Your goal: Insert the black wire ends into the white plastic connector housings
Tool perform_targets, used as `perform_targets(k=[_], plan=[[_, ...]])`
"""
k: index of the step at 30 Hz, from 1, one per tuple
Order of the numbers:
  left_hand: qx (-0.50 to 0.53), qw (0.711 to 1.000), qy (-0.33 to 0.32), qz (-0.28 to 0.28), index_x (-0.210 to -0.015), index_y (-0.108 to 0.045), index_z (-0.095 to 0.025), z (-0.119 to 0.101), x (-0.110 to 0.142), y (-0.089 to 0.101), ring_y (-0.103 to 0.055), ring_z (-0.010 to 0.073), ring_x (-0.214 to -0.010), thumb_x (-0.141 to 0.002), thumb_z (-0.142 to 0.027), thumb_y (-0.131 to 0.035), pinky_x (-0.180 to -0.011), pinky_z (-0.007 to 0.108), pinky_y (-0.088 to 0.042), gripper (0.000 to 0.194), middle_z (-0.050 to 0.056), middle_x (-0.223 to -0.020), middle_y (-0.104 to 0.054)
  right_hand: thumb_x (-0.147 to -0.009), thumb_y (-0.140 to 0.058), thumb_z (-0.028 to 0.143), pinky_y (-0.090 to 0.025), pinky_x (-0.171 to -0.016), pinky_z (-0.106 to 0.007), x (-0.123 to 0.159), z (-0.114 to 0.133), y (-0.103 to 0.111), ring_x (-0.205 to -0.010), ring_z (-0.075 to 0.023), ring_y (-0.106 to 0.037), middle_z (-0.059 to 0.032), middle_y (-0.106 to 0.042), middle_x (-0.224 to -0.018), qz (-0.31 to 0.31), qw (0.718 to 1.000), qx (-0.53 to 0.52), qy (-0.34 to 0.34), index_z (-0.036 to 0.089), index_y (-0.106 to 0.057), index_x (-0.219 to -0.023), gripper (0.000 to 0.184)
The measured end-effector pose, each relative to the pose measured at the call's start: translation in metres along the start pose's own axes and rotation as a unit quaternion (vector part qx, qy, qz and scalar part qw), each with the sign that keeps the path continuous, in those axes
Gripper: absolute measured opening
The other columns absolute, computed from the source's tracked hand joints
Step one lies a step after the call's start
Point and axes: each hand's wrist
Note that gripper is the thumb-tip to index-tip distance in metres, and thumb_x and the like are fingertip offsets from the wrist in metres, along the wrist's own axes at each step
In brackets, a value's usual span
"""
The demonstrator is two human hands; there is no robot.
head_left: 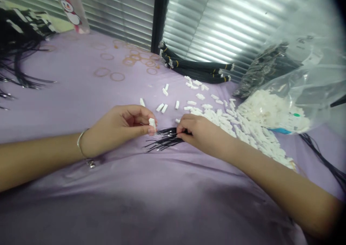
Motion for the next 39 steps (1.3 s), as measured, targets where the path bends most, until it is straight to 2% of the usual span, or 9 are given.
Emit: perform_targets(k=[3,7,11,17,19,22,29,34,39], plan=[[-0.013,1.000,-0.004,-0.002,-0.080,-0.065,-0.016,-0.001,0.000,0.001,-0.064,0.0132,-0.074,-0.075,-0.025,-0.070,-0.070,0.021,-0.051,0.011,0.002,-0.078,-0.069,-0.083,-0.056,0.010,-0.040,-0.070,-0.029,0.001,0.001,0.002,-0.073,-0.0154,-0.053,-0.0030,-0.058,-0.079,0.003,1.000,-0.023,-0.008,0.017,-0.059,-0.075,0.012],[-0.046,0.999,-0.002,0.012,-0.082,-0.069,-0.019,-0.003,0.005,0.000,-0.065,0.0170,-0.075,-0.073,-0.029,-0.071,-0.066,0.023,-0.052,0.014,0.003,-0.083,-0.071,-0.086,-0.050,0.012,-0.040,-0.065,-0.026,0.007,0.006,0.004,-0.068,-0.0128,-0.052,-0.0009,-0.059,-0.076,-0.026,0.996,-0.073,-0.041,0.017,-0.057,-0.080,0.010],[-0.084,0.996,0.026,0.013,-0.087,-0.071,-0.025,0.002,0.010,-0.002,-0.067,0.0191,-0.076,-0.074,-0.033,-0.070,-0.060,0.021,-0.052,0.016,0.002,-0.086,-0.073,-0.087,-0.049,0.015,-0.041,-0.064,-0.022,0.011,0.007,-0.002,-0.067,-0.0091,-0.055,0.0024,-0.062,-0.077,-0.055,0.987,-0.138,-0.054,0.018,-0.056,-0.087,0.008],[0.032,0.995,0.092,0.003,-0.076,-0.070,-0.021,0.002,0.009,-0.015,-0.065,0.0125,-0.072,-0.076,-0.028,-0.073,-0.068,0.018,-0.054,0.008,-0.001,-0.076,-0.069,-0.087,-0.051,0.020,-0.040,-0.061,-0.020,0.016,0.014,-0.009,-0.065,-0.0082,-0.052,0.0034,-0.058,-0.073,-0.107,0.971,-0.213,-0.013,0.018,-0.057,-0.080,0.009],[0.075,0.991,0.109,-0.008,-0.078,-0.070,-0.020,0.001,0.008,-0.019,-0.064,0.0116,-0.074,-0.076,-0.025,-0.074,-0.070,0.018,-0.054,0.007,-0.001,-0.079,-0.069,-0.087,-0.053,0.020,-0.038,-0.061,-0.021,0.020,0.020,-0.012,-0.065,-0.0086,-0.050,0.0029,-0.057,-0.073,-0.119,0.966,-0.228,0.010,0.018,-0.058,-0.078,0.010],[0.113,0.986,0.120,0.005,-0.079,-0.072,-0.019,0.001,0.006,-0.020,-0.064,0.0109,-0.080,-0.078,-0.026,-0.072,-0.077,0.019,-0.053,0.007,0.000,-0.089,-0.069,-0.086,-0.053,0.017,-0.037,-0.060,-0.021,0.024,0.026,-0.019,-0.064,-0.0085,-0.048,0.0028,-0.055,-0.071,-0.120,0.962,-0.243,0.031,0.018,-0.057,-0.074,0.013],[0.146,0.982,0.114,0.027,-0.076,-0.073,-0.018,-0.001,0.007,-0.020,-0.062,0.0066,-0.070,-0.077,-0.020,-0.073,-0.070,0.014,-0.052,0.002,-0.003,-0.076,-0.068,-0.084,-0.054,0.014,-0.032,-0.050,-0.019,0.022,0.033,-0.033,-0.054,-0.0068,-0.043,0.0053,-0.051,-0.060,-0.153,0.936,-0.317,-0.016,0.018,-0.055,-0.068,0.017],[0.155,0.978,0.131,0.042,-0.080,-0.073,-0.018,0.002,0.006,-0.017,-0.065,0.0072,-0.071,-0.077,-0.016,-0.073,-0.070,0.014,-0.053,0.003,-0.002,-0.076,-0.070,-0.087,-0.052,0.019,-0.033,-0.051,-0.020,0.020,0.034,-0.034,-0.055,-0.0074,-0.044,0.0048,-0.051,-0.060,-0.137,0.945,-0.294,-0.036,0.018,-0.056,-0.066,0.021],[0.156,0.977,0.139,0.040,-0.082,-0.072,-0.018,0.004,0.006,-0.015,-0.067,0.0083,-0.071,-0.076,-0.013,-0.074,-0.069,0.015,-0.054,0.008,-0.002,-0.077,-0.073,-0.083,-0.052,0.014,-0.029,-0.048,-0.020,0.019,0.035,-0.035,-0.051,-0.0065,-0.041,0.0059,-0.047,-0.055,-0.137,0.951,-0.274,-0.044,0.018,-0.051,-0.061,0.023]])
Point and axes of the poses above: each hand's wrist, its own x-axis away from the middle knuckle, its own y-axis out of the back of the hand, z = x × y
